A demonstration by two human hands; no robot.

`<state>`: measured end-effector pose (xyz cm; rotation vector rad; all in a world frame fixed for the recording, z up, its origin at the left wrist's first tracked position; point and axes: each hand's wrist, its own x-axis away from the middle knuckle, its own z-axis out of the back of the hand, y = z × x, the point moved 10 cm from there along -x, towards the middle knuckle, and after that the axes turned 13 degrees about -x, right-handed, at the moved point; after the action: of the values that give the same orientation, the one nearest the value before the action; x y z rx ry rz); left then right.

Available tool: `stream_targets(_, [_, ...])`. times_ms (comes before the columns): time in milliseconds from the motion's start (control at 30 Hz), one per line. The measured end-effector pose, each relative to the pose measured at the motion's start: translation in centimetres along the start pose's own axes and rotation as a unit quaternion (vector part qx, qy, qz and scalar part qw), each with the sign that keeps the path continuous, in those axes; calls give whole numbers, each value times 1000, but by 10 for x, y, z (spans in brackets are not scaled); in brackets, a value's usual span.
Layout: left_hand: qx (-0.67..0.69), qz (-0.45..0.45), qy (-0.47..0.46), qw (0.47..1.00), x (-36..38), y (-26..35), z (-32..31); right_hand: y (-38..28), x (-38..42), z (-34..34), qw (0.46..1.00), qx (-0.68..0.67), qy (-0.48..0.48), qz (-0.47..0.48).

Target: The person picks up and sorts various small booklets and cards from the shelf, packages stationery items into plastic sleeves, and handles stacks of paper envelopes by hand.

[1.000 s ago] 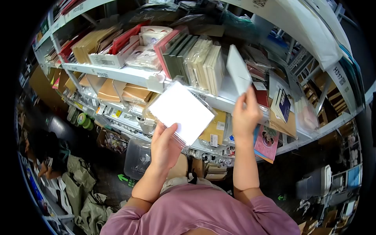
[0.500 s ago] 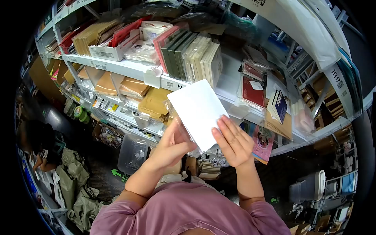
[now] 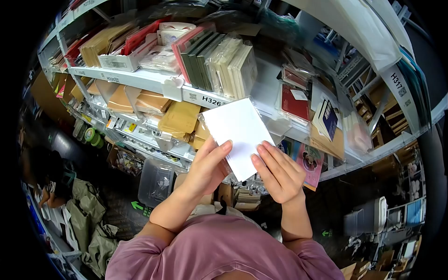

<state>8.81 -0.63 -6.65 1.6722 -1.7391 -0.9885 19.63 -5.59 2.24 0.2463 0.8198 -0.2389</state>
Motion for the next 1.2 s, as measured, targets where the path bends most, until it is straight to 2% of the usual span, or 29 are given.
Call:
stream_targets(100, [-15, 4, 9, 1000, -4, -6, 1, 2, 3, -1, 1000, 8, 2, -2])
stream_targets(167, [51, 2, 8, 999, -9, -4, -1, 3, 4, 0, 1000, 16, 1, 0])
stream_targets(233, [53, -4, -8, 999, -12, -1, -1, 1, 5, 0, 1000, 7, -18, 15])
stream_targets(367, [138, 32, 20, 990, -21, -13, 14, 2, 11, 8, 999, -20, -26, 12])
stream_targets(433, [164, 45, 24, 985, -22, -18, 17, 19, 24, 26, 993, -93, 69, -37])
stream_targets(467, [158, 30, 33, 986, -22, -14, 18, 28, 30, 35, 986, -102, 98, -87])
stream_targets(500, [152, 15, 41, 987, -23, -11, 19, 24, 29, 33, 986, -102, 98, -85])
stream_targets(533, [130, -14, 54, 990, -24, -7, 18, 57, 47, 41, 902, -255, 244, -249])
stream_targets(567, [129, -14, 52, 990, -25, -10, 14, 82, 77, 31, 746, -387, 373, -393])
stream_targets(600, [107, -50, 70, 991, -26, -7, 15, 85, 72, 10, 632, -533, 389, -407])
stream_targets(633, [84, -85, 87, 989, -25, -5, 15, 83, 70, -12, 564, -612, 363, -419])
stream_targets(700, [65, -102, 75, 990, -28, -13, 12, 76, 75, -55, 465, -687, 304, -468])
stream_targets(800, [77, -111, 66, 989, -29, -17, 8, 73, 78, -72, 437, -680, 294, -511])
stream_targets(933, [160, -148, 12, 976, -27, -14, 4, 77, 84, -81, 430, -679, 273, -529])
stream_targets(1000, [10, -125, 88, 988, -29, -22, 14, 78, 84, -80, 444, -669, 263, -534])
stream_targets(1033, [8, -123, 86, 989, -30, -21, 13, 77, 84, -80, 443, -669, 266, -534])
stream_targets(1100, [69, -101, 113, 986, -32, -24, 17, 80, 83, -70, 555, -575, 227, -557])
stream_targets(1133, [66, -101, 110, 987, -32, -21, 17, 81, 85, -67, 555, -575, 230, -555])
stream_targets(1167, [78, -96, 109, 986, -32, -20, 17, 88, 82, -36, 682, -448, 257, -517])
stream_targets(1200, [89, -91, 107, 986, -33, -19, 16, 84, 74, -6, 785, -305, 276, -463])
